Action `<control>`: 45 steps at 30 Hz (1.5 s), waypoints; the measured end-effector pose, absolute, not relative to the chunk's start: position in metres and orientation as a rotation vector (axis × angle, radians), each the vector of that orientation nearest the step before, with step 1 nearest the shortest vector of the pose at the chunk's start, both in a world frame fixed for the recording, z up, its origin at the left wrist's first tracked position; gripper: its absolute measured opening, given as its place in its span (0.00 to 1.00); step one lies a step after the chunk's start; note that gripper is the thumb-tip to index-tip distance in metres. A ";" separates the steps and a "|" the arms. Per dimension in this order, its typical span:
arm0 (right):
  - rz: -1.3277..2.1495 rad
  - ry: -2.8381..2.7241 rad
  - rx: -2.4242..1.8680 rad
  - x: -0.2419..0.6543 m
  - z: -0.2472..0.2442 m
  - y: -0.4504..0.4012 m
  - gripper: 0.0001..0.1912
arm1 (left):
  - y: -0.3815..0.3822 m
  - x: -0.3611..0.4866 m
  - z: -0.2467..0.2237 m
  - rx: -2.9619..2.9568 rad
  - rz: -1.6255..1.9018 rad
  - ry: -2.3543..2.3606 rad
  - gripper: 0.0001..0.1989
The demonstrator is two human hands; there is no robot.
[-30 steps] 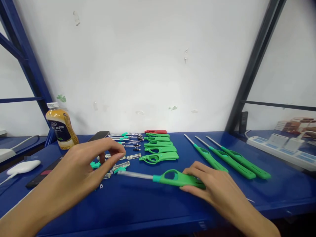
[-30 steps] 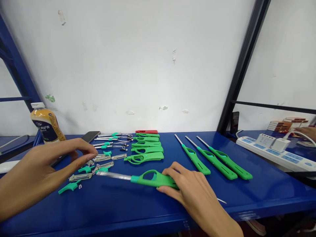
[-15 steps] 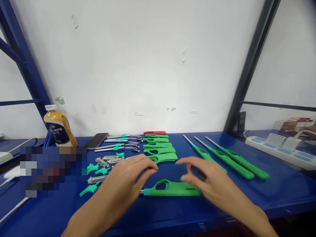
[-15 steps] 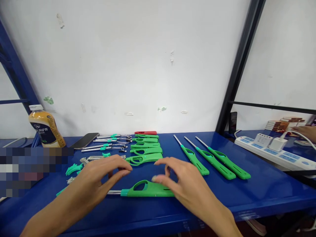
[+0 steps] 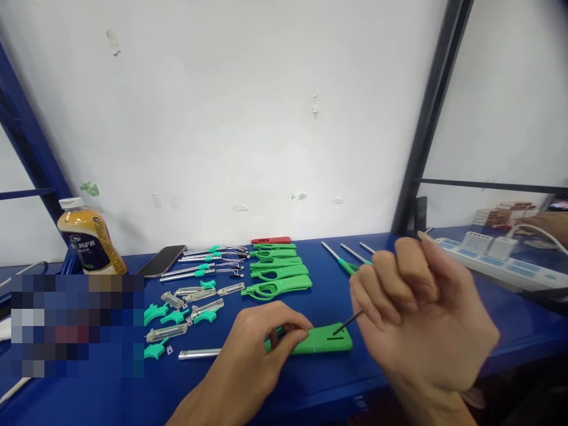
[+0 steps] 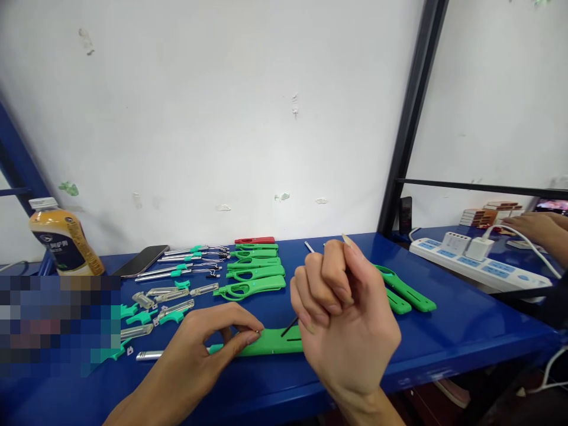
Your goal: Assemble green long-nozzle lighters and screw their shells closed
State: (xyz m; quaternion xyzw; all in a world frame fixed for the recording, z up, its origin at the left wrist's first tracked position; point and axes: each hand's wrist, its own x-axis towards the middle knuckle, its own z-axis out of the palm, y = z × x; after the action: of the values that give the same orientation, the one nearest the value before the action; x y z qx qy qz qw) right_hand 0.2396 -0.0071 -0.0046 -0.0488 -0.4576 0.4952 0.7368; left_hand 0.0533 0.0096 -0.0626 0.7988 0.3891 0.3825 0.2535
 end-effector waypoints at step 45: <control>0.690 -1.405 -0.443 0.258 0.002 0.008 0.17 | 0.010 0.107 -0.058 2.112 1.213 0.974 0.15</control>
State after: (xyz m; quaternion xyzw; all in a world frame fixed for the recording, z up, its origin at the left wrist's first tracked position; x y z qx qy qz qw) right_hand 0.2577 0.0082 0.0023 -0.1981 -0.6275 0.3080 0.6871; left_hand 0.1075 0.0101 -0.0580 0.7783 0.3588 0.4470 0.2562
